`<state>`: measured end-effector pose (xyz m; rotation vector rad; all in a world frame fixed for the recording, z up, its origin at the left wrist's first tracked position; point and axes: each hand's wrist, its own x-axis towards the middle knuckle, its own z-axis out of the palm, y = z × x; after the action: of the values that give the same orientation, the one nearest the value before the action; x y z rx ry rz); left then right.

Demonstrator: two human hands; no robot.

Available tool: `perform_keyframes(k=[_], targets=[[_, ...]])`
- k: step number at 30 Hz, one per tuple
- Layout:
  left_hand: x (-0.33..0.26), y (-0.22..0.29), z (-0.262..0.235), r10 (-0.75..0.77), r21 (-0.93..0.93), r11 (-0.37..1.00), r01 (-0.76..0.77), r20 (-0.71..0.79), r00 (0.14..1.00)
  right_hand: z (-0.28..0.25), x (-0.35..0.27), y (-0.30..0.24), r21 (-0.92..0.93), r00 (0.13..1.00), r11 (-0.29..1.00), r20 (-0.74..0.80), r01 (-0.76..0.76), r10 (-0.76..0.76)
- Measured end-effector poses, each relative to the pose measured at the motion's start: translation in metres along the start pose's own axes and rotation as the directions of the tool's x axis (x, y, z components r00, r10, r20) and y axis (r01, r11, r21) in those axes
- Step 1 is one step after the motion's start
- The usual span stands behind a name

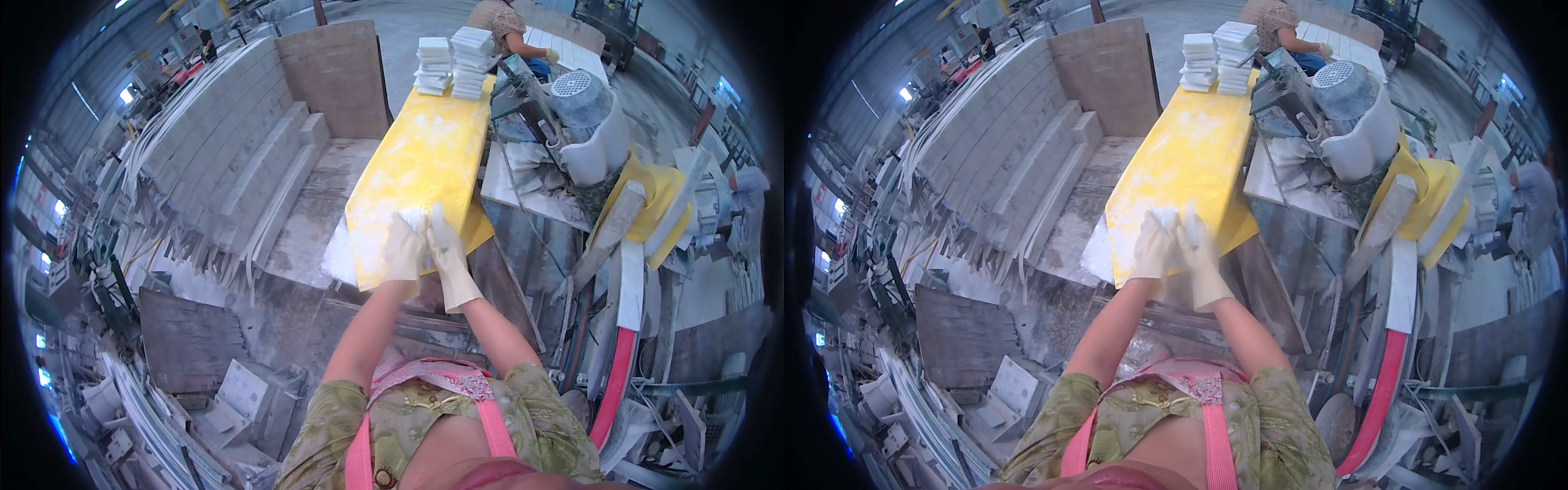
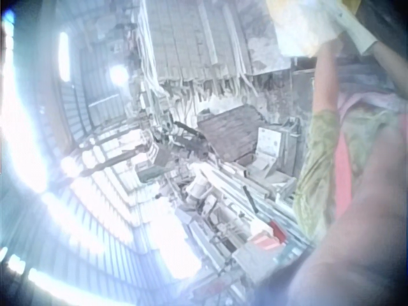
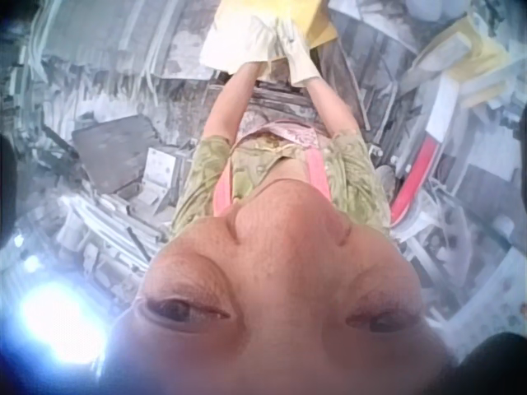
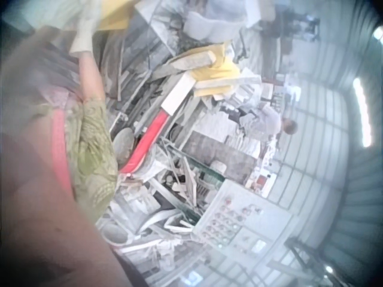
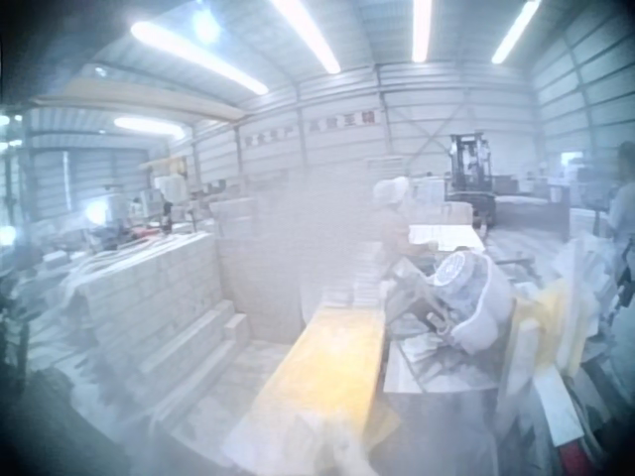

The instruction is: The person repeatedly picks white rectangular tiles and rubs their edges against a red sanding belt on a machine. After sanding, the person places the tiles onto a yellow tray. The process is repeated continuously throughout the clip.

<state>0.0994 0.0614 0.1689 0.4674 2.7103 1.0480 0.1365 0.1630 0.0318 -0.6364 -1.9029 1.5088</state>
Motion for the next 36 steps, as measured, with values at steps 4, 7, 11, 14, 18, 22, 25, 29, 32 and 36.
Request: perform_keyframes(k=[4, 7, 11, 14, 18, 22, 25, 29, 32, 36], targets=[[0.007, 0.007, -0.019, -0.060, -0.231, 0.967, 0.107, 0.203, 0.977, -0.007, -0.006, -0.015, -0.161, 0.981, 0.984, 0.188, 0.079, -0.048], [0.006, 0.024, -0.022, -0.145, -0.130, 0.976, 0.174, 0.209, 0.967, -0.044, -0.019, -0.057, -0.207, 0.915, 0.973, 0.404, 0.100, -0.009], [-0.001, 0.031, 0.000, -0.144, 0.113, 0.983, 0.142, 0.001, 0.990, -0.076, -0.020, -0.092, -0.377, 0.837, 0.873, 0.544, 0.310, -0.062], [0.006, 0.014, 0.017, -0.148, 0.127, 0.980, 0.154, -0.054, 0.987, -0.123, -0.039, -0.076, -0.504, 0.899, 0.793, 0.422, 0.343, -0.121], [0.019, -0.008, 0.029, 0.133, 0.258, 0.964, -0.070, -0.234, 0.963, -0.247, -0.066, -0.033, -0.683, 0.994, 0.730, -0.071, 0.015, -0.087], [0.016, 0.002, 0.026, 0.054, 0.161, 0.987, -0.022, -0.196, 0.979, -0.386, -0.101, -0.014, -0.711, 0.928, 0.690, -0.334, -0.135, -0.163], [0.000, 0.013, 0.015, 0.000, -0.011, 1.000, -0.001, -0.091, 0.996, -0.449, -0.128, -0.007, -0.781, 0.846, 0.591, -0.442, -0.200, -0.299], [-0.009, 0.019, 0.012, 0.000, -0.095, 0.995, -0.011, -0.106, 0.994, -0.488, -0.141, 0.006, -0.840, 0.857, 0.388, -0.477, -0.378, -0.197], [-0.007, 0.017, 0.014, -0.004, -0.169, 0.985, -0.008, -0.074, 0.997, -0.493, -0.140, 0.021, -0.827, 0.859, 0.266, -0.512, -0.495, 0.006], [-0.009, 0.016, 0.017, -0.013, -0.254, 0.967, -0.007, -0.077, 0.997, -0.484, -0.140, 0.032, -0.838, 0.849, 0.190, -0.527, -0.511, -0.043]])
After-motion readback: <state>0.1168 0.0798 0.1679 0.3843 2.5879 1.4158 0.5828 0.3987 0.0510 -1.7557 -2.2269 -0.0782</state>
